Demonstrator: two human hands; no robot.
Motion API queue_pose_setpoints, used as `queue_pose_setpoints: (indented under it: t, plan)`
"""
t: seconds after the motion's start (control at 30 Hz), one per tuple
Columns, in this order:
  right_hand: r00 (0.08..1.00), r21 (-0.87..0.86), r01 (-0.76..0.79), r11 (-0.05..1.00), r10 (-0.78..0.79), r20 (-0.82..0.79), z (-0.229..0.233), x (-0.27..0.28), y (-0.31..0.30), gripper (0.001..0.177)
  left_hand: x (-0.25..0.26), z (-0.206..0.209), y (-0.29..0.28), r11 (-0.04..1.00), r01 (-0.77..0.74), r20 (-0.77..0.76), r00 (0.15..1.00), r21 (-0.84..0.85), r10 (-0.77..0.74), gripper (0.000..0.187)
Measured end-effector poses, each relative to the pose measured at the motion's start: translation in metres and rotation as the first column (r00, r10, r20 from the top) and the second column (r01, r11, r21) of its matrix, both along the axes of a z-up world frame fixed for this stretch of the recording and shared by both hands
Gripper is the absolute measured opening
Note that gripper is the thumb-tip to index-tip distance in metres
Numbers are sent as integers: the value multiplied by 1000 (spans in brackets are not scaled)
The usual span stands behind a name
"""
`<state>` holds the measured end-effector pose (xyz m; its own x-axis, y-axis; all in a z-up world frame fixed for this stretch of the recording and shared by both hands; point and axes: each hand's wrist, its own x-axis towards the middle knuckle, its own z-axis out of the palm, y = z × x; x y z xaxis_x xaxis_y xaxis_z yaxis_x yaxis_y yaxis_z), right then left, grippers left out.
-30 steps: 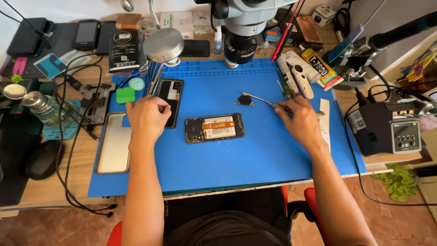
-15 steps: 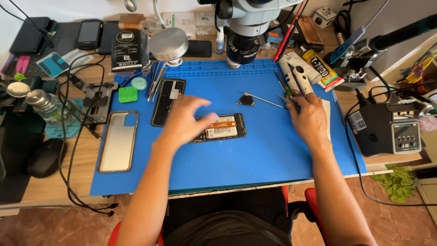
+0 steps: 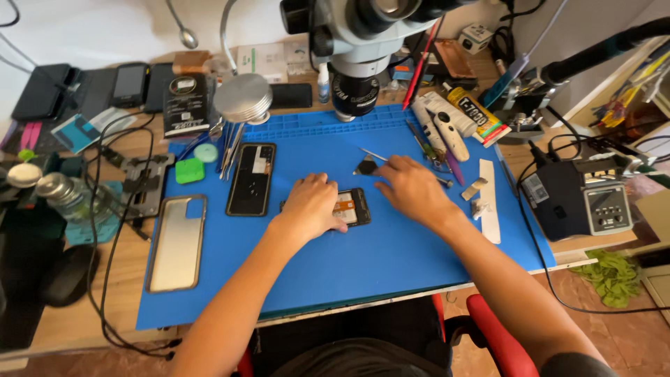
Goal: The person disassembles a smartphone using a screwdriver and tweezers, removes the back cover, and manipulates internal components including the battery and camera module. The person then reassembles the device by placing the back cover back and securing it with screws.
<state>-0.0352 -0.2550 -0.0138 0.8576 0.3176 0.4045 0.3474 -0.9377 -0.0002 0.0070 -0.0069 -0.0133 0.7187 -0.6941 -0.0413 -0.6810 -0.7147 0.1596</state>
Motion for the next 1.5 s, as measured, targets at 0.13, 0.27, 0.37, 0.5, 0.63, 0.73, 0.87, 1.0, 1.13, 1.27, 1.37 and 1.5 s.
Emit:
queue_pose_setpoints:
  t: [0.13, 0.27, 0.37, 0.5, 0.63, 0.73, 0.87, 1.0, 1.13, 1.27, 1.37, 1.5]
  plan:
    - [986, -32, 27, 999, -21, 165, -24, 17, 1, 23, 9, 17, -7, 997, 2, -96, 995, 78, 6, 96]
    - [988, 62, 51, 997, -59, 146, -28, 12, 3, 21, 2, 53, 1, 998, -37, -262, 964, 51, 49, 103]
    - [982, 55, 112, 992, -119, 147, -27, 7, -1, 26, -9, 74, 4, 998, -49, -338, 939, 30, 56, 99]
    - [962, 24, 177, 984, -179, 208, -42, 15, -6, 23, -12, 71, 7, 999, -42, -341, 939, 11, 43, 95]
    - [956, 38, 168, 985, -172, 238, -41, 15, -6, 17, -13, 65, 7, 999, -29, -365, 930, 26, 37, 90]
    - [955, 50, 160, 986, -168, 243, -41, 14, -9, 16, -18, 65, 8, 999, -33, -370, 928, -2, 30, 85]
    - [967, 121, 86, 989, -112, 230, -30, 10, -8, 14, -25, 87, 19, 986, -110, -454, 890, -124, 42, 87]
    - [986, 395, -100, 913, 38, 163, 0, -1, 10, 10, -29, 112, 27, 906, -305, -622, 780, -293, 61, 98]
    - [982, 605, -185, 775, 165, 88, 22, -14, 27, 14, -24, 89, 23, 774, -340, -641, 760, -535, -109, 93]
    - [979, 656, -186, 731, 192, 64, 18, -13, 23, 12, -7, 57, 19, 566, -331, -590, 719, -755, -366, 86]
    - [982, 527, -188, 829, 165, 90, 15, -10, 18, 15, 7, 34, 19, 512, -337, -591, 641, -790, -490, 86]
    - [979, 206, -197, 959, 180, 98, 7, 3, 12, 27, 14, 23, 24, 488, -396, -628, 515, -778, -583, 85]
